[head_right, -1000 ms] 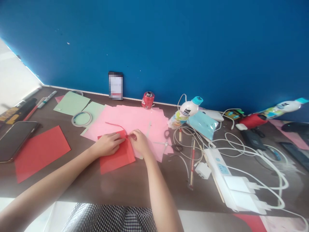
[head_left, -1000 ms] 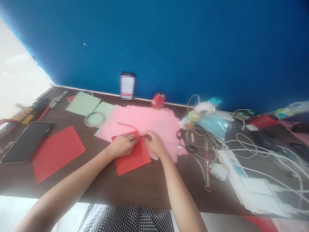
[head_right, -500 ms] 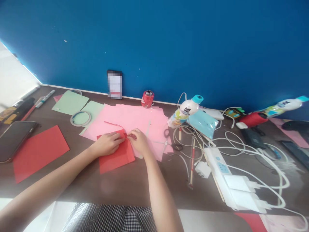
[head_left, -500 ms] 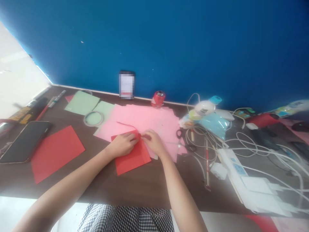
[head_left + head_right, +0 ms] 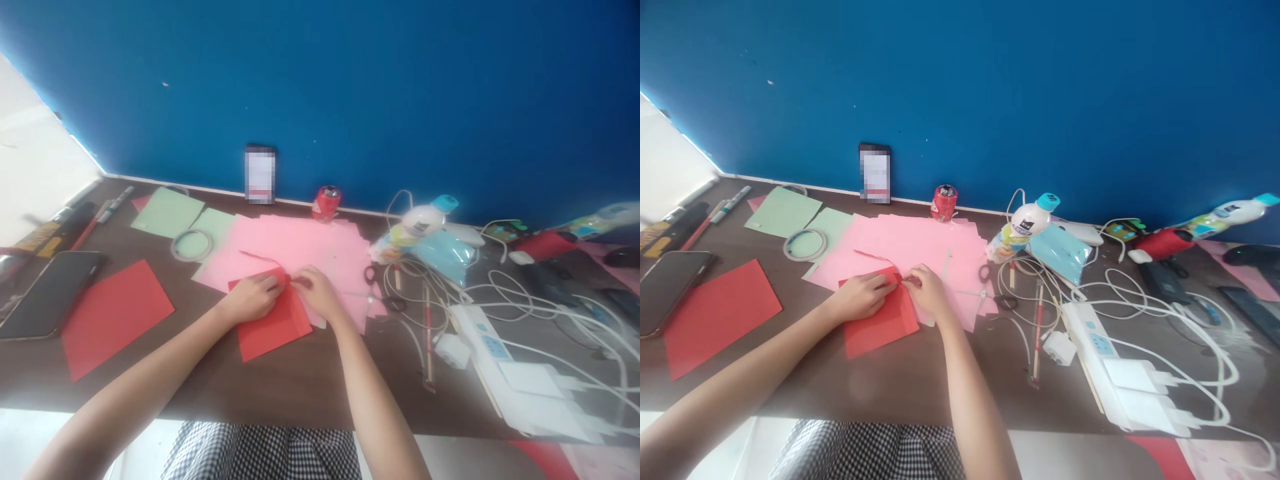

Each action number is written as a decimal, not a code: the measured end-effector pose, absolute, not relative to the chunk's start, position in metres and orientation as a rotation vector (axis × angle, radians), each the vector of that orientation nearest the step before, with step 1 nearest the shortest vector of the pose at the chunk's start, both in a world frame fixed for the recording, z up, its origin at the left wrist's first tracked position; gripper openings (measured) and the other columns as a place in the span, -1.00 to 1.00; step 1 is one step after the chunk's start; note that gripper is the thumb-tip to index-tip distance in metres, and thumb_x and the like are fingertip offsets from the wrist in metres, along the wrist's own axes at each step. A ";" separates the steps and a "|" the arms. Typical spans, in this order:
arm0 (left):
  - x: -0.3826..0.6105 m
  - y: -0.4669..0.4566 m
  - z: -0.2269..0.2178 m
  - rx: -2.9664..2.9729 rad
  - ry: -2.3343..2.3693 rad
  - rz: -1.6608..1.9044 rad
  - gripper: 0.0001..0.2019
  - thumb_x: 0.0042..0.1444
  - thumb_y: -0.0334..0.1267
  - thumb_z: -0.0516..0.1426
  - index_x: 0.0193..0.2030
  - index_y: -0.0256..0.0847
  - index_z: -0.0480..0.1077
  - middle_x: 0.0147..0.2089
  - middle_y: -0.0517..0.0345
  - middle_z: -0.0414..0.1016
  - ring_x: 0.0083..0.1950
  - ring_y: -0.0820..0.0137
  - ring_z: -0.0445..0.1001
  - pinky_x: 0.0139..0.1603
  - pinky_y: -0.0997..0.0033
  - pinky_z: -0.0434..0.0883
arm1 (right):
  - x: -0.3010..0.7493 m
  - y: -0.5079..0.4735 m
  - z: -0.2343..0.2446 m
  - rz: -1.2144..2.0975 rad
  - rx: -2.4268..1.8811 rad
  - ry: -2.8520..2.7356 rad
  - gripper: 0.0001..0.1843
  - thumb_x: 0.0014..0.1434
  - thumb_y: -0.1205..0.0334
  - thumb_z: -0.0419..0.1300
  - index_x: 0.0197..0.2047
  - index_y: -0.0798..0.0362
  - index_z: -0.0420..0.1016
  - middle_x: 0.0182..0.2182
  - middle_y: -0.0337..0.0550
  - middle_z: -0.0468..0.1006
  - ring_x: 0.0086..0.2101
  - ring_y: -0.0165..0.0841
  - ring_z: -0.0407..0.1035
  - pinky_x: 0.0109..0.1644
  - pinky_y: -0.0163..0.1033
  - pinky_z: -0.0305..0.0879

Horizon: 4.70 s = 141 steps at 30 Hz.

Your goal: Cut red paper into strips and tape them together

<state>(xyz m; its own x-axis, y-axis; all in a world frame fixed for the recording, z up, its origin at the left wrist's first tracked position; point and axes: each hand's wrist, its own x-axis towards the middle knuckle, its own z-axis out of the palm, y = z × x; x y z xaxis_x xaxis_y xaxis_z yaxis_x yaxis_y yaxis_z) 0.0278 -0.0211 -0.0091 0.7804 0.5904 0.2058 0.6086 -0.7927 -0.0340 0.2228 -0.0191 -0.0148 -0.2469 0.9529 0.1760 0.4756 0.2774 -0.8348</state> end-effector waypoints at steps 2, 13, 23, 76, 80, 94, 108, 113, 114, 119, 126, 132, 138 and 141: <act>0.028 -0.021 -0.009 -2.871 -0.966 -0.284 -0.71 0.13 -0.42 -0.13 -0.14 -0.29 0.37 -0.32 0.01 0.35 -0.35 0.34 0.35 -0.42 0.34 0.33 | 0.223 -0.019 -0.015 0.862 -1.288 -1.846 -0.94 0.08 0.31 0.12 -0.38 0.03 0.41 -0.34 -0.21 0.39 -0.30 -0.40 0.33 -0.20 -0.28 0.26; 0.028 -0.021 -0.006 -2.887 -0.985 -0.243 -0.70 0.13 -0.42 -0.15 -0.14 -0.28 0.36 -0.30 -0.01 0.34 -0.32 0.31 0.36 -0.41 0.32 0.33 | 0.223 -0.018 -0.018 0.921 -1.272 -1.824 -0.93 0.07 0.32 0.12 -0.38 0.02 0.43 -0.33 -0.21 0.38 -0.29 -0.39 0.34 -0.19 -0.26 0.26; 0.028 -0.021 -0.006 -2.895 -0.996 -0.264 -0.69 0.12 -0.42 -0.14 -0.12 -0.28 0.37 -0.33 0.00 0.33 -0.33 0.32 0.34 -0.41 0.35 0.32 | 0.224 -0.019 -0.012 0.957 -1.264 -1.819 -0.95 0.07 0.30 0.12 -0.39 0.03 0.42 -0.34 -0.21 0.38 -0.30 -0.38 0.32 -0.19 -0.24 0.26; 0.021 -0.012 0.005 -2.544 -2.180 -1.860 -0.79 0.06 -0.12 0.05 -0.40 -0.23 0.33 -0.38 0.15 0.43 -0.30 0.36 0.42 -0.21 0.36 0.37 | 0.214 -0.021 -0.007 1.081 -1.401 -1.137 -0.76 -0.01 0.08 0.16 -0.38 0.08 0.46 -0.40 -0.14 0.55 -0.28 -0.25 0.41 -0.19 -0.19 0.29; 0.021 -0.013 0.006 -2.500 -2.314 -2.121 -0.73 0.03 -0.08 0.08 -0.28 -0.25 0.36 -0.28 0.07 0.48 -0.22 0.29 0.46 -0.20 0.33 0.40 | 0.213 -0.022 -0.005 1.017 -1.359 -1.207 -0.77 0.00 0.07 0.16 -0.35 0.06 0.43 -0.38 -0.15 0.54 -0.28 -0.27 0.41 -0.17 -0.19 0.30; 0.018 -0.008 -0.008 -2.184 -2.759 -2.348 -0.67 -0.06 -0.08 0.12 -0.24 -0.30 0.41 -0.31 0.00 0.53 -0.34 0.24 0.52 -0.37 0.32 0.46 | 0.209 -0.023 -0.001 0.944 -1.301 -1.335 -0.80 0.07 0.09 0.11 -0.33 0.04 0.39 -0.34 -0.14 0.52 -0.25 -0.29 0.40 -0.11 -0.17 0.28; 0.019 -0.009 -0.001 -2.230 -2.678 -2.229 -0.66 -0.05 -0.11 0.11 -0.19 -0.32 0.40 -0.25 -0.02 0.53 -0.23 0.19 0.51 -0.30 0.30 0.46 | 0.210 -0.021 -0.005 1.000 -1.321 -1.309 -0.82 0.01 0.13 0.16 -0.34 0.05 0.39 -0.35 -0.14 0.52 -0.26 -0.30 0.41 -0.11 -0.18 0.28; 0.019 -0.009 -0.003 -2.196 -2.735 -2.236 -0.69 -0.03 -0.12 0.10 -0.21 -0.30 0.40 -0.26 -0.02 0.54 -0.26 0.20 0.52 -0.34 0.30 0.46 | 0.208 -0.020 -0.008 1.013 -1.318 -1.262 -0.81 0.02 0.10 0.15 -0.35 0.04 0.38 -0.36 -0.17 0.51 -0.26 -0.31 0.40 -0.13 -0.19 0.29; 0.019 -0.008 -0.003 -2.186 -2.744 -2.260 -0.69 -0.03 -0.13 0.10 -0.22 -0.30 0.40 -0.27 -0.02 0.54 -0.27 0.20 0.52 -0.35 0.30 0.46 | 0.208 -0.020 -0.008 1.019 -1.306 -1.252 -0.82 0.03 0.10 0.15 -0.35 0.04 0.37 -0.36 -0.18 0.50 -0.26 -0.31 0.40 -0.13 -0.20 0.28; 0.019 -0.008 -0.001 -2.172 -2.754 -2.318 -0.68 -0.04 -0.12 0.11 -0.20 -0.31 0.40 -0.26 -0.03 0.53 -0.28 0.21 0.52 -0.33 0.30 0.47 | 0.207 -0.020 -0.008 1.053 -1.284 -1.208 -0.82 0.01 0.11 0.17 -0.34 0.03 0.39 -0.35 -0.18 0.51 -0.26 -0.32 0.39 -0.13 -0.22 0.28; 0.017 -0.005 -0.008 -2.170 -2.719 -2.335 -0.64 -0.04 -0.09 0.12 -0.17 -0.32 0.40 -0.25 -0.04 0.53 -0.30 0.21 0.52 -0.31 0.26 0.47 | 0.208 -0.020 -0.009 1.170 -1.277 -1.135 -0.77 -0.04 0.09 0.22 -0.34 0.06 0.42 -0.35 -0.18 0.50 -0.26 -0.32 0.37 -0.13 -0.22 0.24; 0.016 -0.004 -0.007 -2.281 -2.603 -2.284 -0.68 -0.01 -0.08 0.12 -0.18 -0.27 0.40 -0.20 -0.03 0.52 -0.22 0.20 0.51 -0.25 0.26 0.45 | 0.205 -0.020 -0.009 1.221 -1.186 -0.983 -0.77 -0.10 0.08 0.27 -0.39 0.02 0.40 -0.41 -0.27 0.44 -0.31 -0.36 0.32 -0.14 -0.26 0.20; 0.017 -0.005 -0.008 -2.276 -2.523 -2.217 -0.67 0.00 -0.07 0.11 -0.18 -0.27 0.39 -0.20 -0.02 0.52 -0.21 0.20 0.51 -0.25 0.26 0.44 | 0.202 -0.022 -0.006 1.325 -1.137 -0.885 -0.77 -0.08 0.07 0.27 -0.44 0.01 0.35 -0.45 -0.32 0.42 -0.35 -0.39 0.31 -0.20 -0.28 0.19; 0.018 -0.005 -0.009 -2.229 -2.513 -2.168 -0.66 0.00 -0.05 0.11 -0.19 -0.28 0.39 -0.22 -0.01 0.52 -0.21 0.20 0.51 -0.25 0.27 0.44 | 0.200 -0.024 -0.005 1.411 -1.124 -0.807 -0.74 -0.08 0.04 0.26 -0.40 0.01 0.35 -0.40 -0.28 0.45 -0.34 -0.35 0.35 -0.22 -0.25 0.22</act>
<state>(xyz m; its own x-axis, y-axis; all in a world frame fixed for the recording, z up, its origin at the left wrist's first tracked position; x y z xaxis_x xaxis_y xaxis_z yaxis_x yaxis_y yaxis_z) 0.0182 -0.0050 -0.0092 -0.1409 0.9897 0.0255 0.1706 -0.0011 0.9853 0.2002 -0.0237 -0.0053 0.0568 0.9800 -0.1908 -0.3321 -0.1617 -0.9293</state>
